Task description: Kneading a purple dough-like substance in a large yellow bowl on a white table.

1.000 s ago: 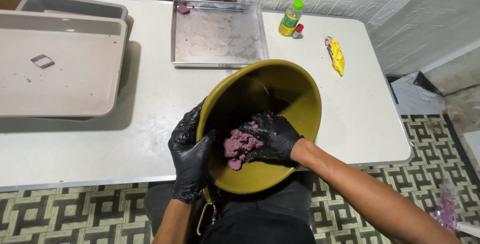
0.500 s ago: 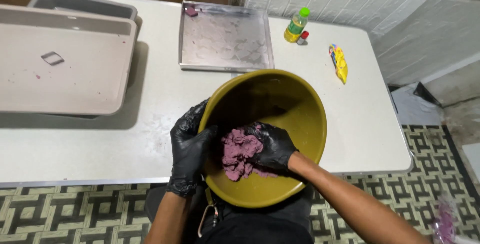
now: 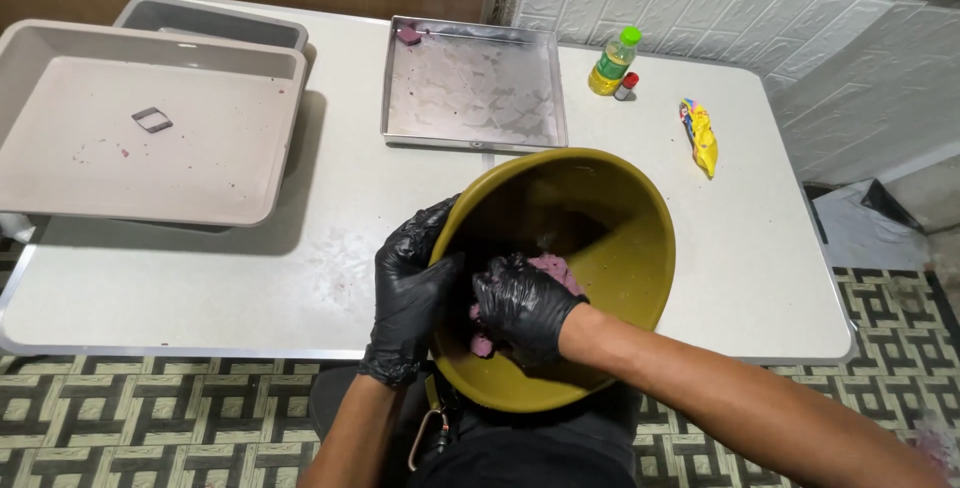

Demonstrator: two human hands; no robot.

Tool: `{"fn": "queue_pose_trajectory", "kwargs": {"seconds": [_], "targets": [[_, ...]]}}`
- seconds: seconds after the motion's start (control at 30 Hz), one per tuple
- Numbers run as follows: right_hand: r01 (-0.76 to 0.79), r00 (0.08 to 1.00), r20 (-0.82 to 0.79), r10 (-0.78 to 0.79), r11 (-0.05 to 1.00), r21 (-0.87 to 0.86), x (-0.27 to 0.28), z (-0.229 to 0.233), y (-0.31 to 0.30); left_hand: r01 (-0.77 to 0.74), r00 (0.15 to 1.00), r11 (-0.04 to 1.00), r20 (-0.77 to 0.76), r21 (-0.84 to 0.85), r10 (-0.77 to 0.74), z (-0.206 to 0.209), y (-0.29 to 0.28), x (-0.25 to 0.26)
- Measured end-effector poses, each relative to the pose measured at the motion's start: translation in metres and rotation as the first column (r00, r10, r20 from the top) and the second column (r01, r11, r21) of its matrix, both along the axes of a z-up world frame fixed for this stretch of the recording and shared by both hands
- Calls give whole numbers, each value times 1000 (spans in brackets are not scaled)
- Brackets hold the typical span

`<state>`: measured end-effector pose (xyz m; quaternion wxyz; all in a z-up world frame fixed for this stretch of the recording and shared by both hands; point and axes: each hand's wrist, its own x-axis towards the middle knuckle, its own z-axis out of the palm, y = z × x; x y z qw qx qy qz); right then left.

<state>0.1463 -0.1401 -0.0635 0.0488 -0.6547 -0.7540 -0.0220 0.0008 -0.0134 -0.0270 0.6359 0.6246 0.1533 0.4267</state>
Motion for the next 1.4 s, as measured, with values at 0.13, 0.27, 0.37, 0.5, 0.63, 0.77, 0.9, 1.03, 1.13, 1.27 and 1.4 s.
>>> {"fn": "queue_pose_trajectory", "kwargs": {"seconds": [0.13,0.27,0.37,0.5,0.63,0.77,0.9,1.03,1.13,1.27,1.4], "targets": [[-239,969,16,245,926,292,-1,-65,13,-60,998,986,-29,-152,56,0,-1,-4],[-193,980,31,199,885,423,7,-93,24,-45,999,965,-34,-258,37,20,4,-9],[-162,985,8,175,890,426,-3,-79,25,-50,998,962,-45,-267,39,20,3,-14],[-116,991,-15,136,893,434,2,-45,37,-42,999,951,-12,-307,40,21,-1,-15],[-68,992,-69,109,894,442,16,-7,46,-83,997,982,-5,-171,83,19,-4,-21],[-15,988,-132,80,899,437,24,23,37,-62,994,985,76,-161,75,20,-6,-18],[38,984,-173,43,899,437,32,47,10,-82,995,995,51,-56,85,17,3,-20],[103,970,-242,3,899,426,28,66,-6,-100,994,994,30,-53,102,10,13,-24],[73,969,-246,10,944,322,35,60,-10,-113,993,991,27,-66,115,14,14,-24],[63,960,-279,-33,993,100,48,25,-23,-105,993,993,43,-58,108,4,13,-19],[224,814,-534,-228,972,-74,10,48,-19,-104,993,994,47,-26,105,6,6,-15]]}}
